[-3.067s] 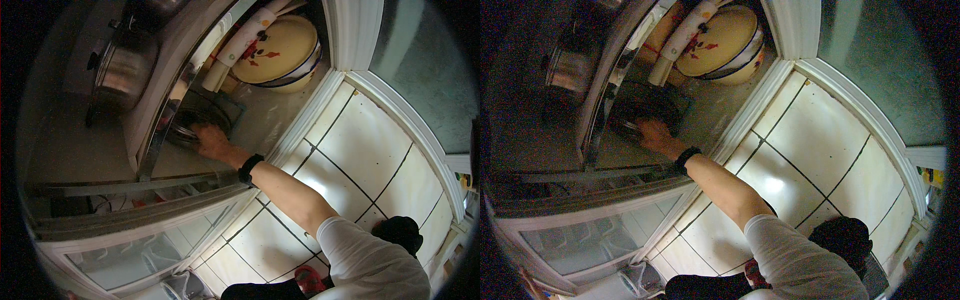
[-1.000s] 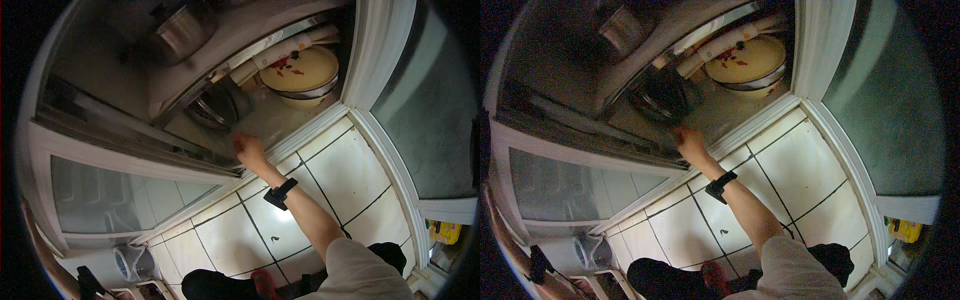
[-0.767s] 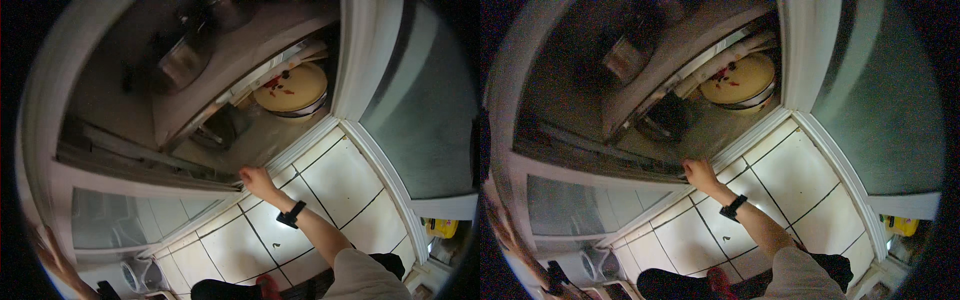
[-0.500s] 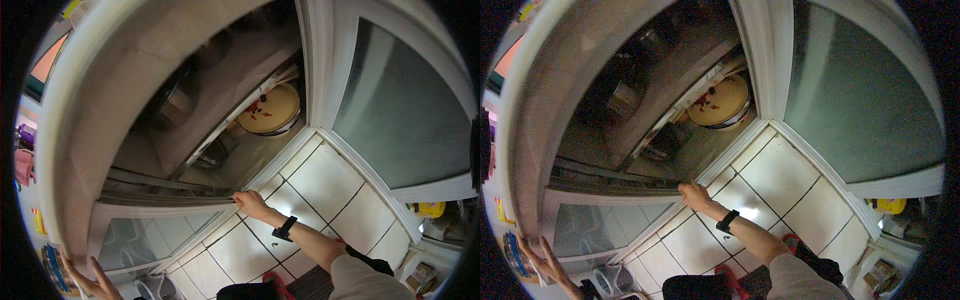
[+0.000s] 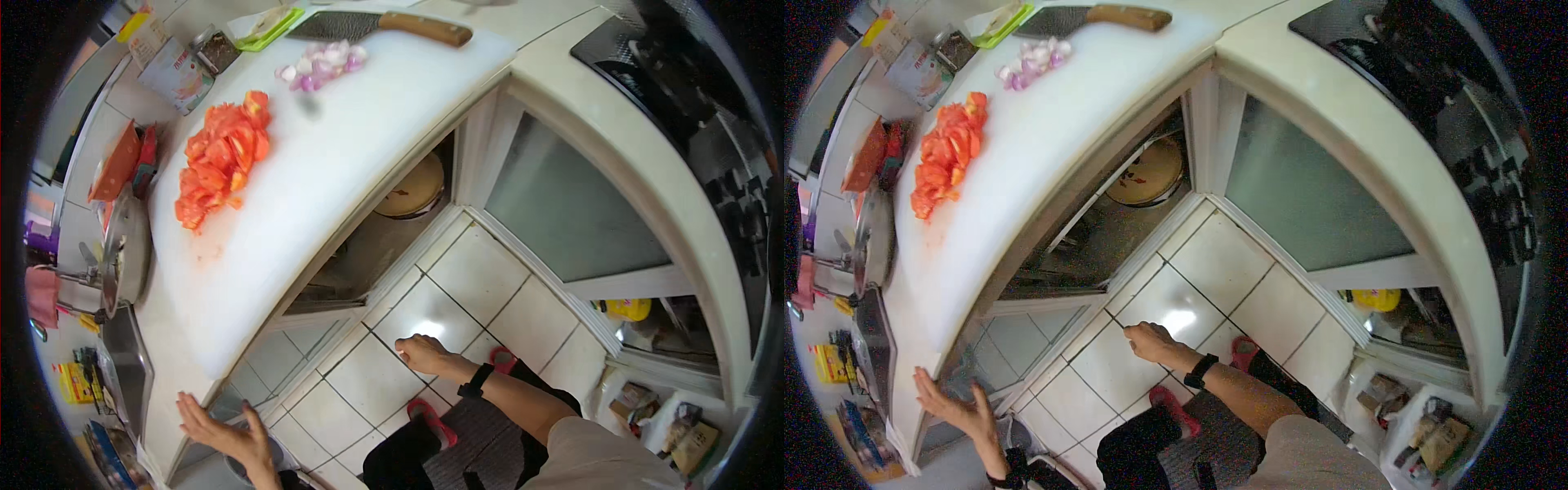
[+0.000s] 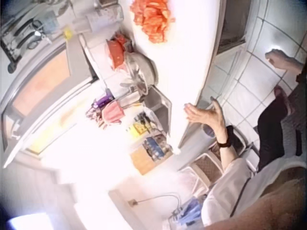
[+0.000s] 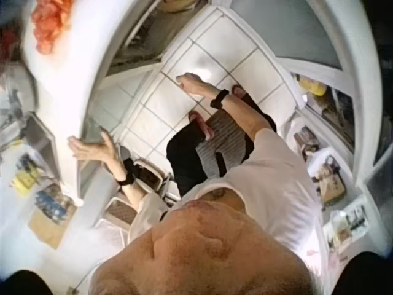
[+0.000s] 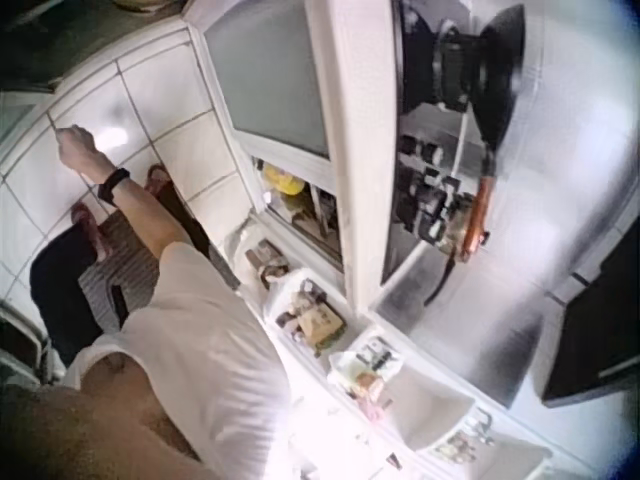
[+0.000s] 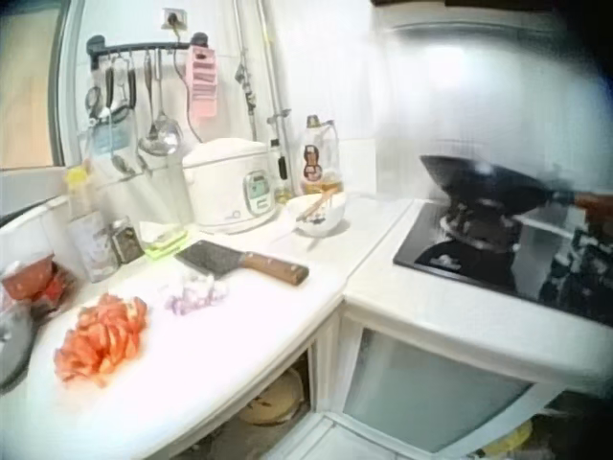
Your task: The person is preparing ingredients, pouring cooking oil into a wok, and turning on the stove to begin cooking.
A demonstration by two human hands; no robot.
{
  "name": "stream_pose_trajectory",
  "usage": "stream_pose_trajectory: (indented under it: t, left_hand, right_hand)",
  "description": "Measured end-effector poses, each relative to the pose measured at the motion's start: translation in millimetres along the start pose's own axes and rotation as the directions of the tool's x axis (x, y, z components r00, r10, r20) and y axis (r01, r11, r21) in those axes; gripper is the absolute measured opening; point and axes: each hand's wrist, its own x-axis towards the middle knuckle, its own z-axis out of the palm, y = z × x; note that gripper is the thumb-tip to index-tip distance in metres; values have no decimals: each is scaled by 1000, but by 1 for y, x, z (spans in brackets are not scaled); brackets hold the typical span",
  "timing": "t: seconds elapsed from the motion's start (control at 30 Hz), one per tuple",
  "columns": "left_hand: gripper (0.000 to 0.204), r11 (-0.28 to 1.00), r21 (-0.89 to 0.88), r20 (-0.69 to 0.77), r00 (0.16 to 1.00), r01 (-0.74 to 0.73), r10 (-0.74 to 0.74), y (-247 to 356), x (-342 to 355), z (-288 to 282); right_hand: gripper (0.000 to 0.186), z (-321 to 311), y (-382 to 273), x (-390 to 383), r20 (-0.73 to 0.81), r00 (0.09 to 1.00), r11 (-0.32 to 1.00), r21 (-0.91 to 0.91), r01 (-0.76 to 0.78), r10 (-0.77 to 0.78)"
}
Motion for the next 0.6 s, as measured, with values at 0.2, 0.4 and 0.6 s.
stream_pose_trajectory:
  t: [0.2, 0.4, 0.6]
  left_hand:
    - [92, 996, -77, 257, 966, 44, -23, 21, 19, -29]
    - [106, 987, -68, 648, 758, 148, -69, 25, 35, -78]
    - [106, 953, -14, 696, 687, 303, -208, 29, 47, -126]
  right_hand:
    - [12, -62, -61, -79, -55, 997, 998, 34, -58, 60]
    - [20, -97, -91, -189, -62, 990, 992, 5, -125, 125]
    - [23, -207, -144, -338, -133, 971, 980, 5, -200, 199]
